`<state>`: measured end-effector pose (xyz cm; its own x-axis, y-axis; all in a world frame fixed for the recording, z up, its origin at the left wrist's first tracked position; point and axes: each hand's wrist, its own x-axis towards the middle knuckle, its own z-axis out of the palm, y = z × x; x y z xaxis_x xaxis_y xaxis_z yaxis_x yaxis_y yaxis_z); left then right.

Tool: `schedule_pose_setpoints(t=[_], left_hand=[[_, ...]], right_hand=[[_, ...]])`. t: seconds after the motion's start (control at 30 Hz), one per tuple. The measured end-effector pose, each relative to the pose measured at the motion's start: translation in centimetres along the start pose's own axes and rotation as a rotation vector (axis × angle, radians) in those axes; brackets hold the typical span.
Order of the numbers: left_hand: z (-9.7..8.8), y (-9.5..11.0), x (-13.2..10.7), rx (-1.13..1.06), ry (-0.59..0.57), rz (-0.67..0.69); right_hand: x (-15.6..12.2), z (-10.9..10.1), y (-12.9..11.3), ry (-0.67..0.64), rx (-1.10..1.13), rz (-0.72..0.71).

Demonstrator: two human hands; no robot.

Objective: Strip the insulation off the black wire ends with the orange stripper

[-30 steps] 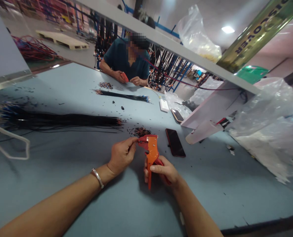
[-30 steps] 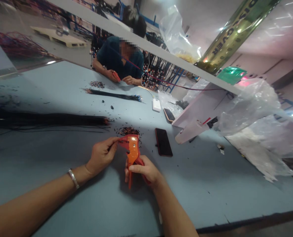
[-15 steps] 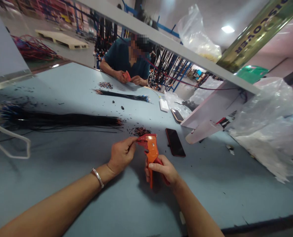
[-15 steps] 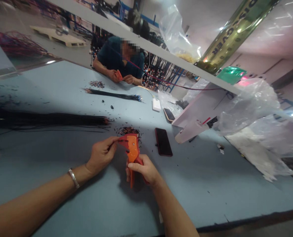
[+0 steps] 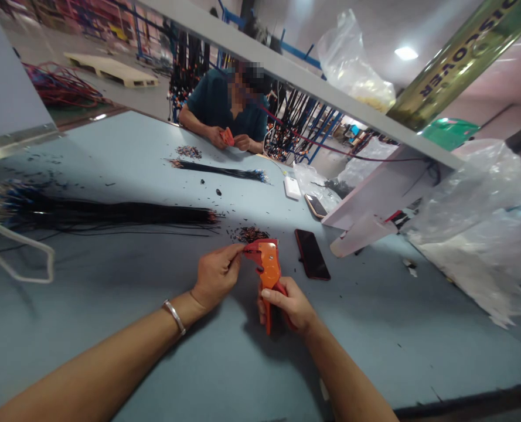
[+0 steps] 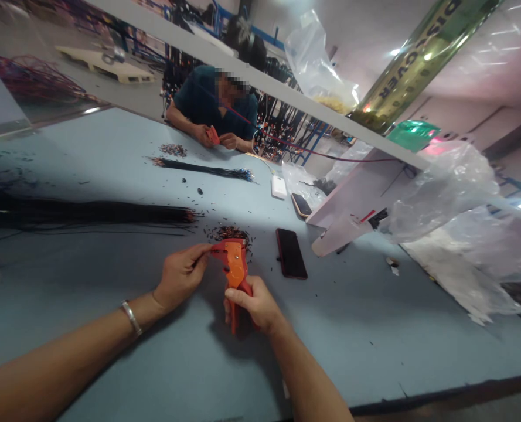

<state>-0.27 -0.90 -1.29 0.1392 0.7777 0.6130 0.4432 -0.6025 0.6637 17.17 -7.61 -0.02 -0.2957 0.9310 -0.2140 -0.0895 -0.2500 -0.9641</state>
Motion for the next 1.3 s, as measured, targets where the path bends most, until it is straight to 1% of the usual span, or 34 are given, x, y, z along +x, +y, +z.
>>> schedule_pose_setpoints(t=[0.2,0.33,0.5,0.57,0.67,0.77,0.9,1.1,1.2,1.3], left_hand=[[0.0,-0.1,-0.1,0.029,-0.007,0.014],[0.0,-0.2,-0.1,0.045,-0.021,0.001],[0.0,-0.3,-0.1,0.042,-0.025,-0.004],[0.0,-0.2,-0.1,0.040,-0.024,-0.011],[0.0,0.0,0.0,0.055,-0.049,-0.041],[-0.1,0.1,0.1,0.076,-0.083,-0.070],[-0.1,0.2,0.2,0.090,-0.108,-0.109],[-0.1,0.4,0.3,0.063,-0.129,-0.148],[0.0,0.2,0.4,0.048,-0.116,-0.191],[0.0,-0.3,0.6,0.018,-0.070,-0.264]], right_hand=[[0.1,0.1,0.5,0.042,-0.022,0.002],[0.3,0.4,0.5,0.053,-0.044,-0.005],[0.3,0.9,0.4,0.085,-0.092,-0.027],[0.3,1.0,0.5,0.117,-0.088,-0.046],[0.4,1.0,0.9,0.159,-0.074,-0.058],[0.4,0.9,1.0,0.139,-0.083,-0.036],[0.3,0.7,0.8,0.100,-0.042,-0.019],[0.3,0.7,0.7,0.093,0.073,-0.012],[0.4,0.4,0.7,0.115,0.134,-0.007],[0.4,0.0,0.5,0.169,0.194,-0.010]])
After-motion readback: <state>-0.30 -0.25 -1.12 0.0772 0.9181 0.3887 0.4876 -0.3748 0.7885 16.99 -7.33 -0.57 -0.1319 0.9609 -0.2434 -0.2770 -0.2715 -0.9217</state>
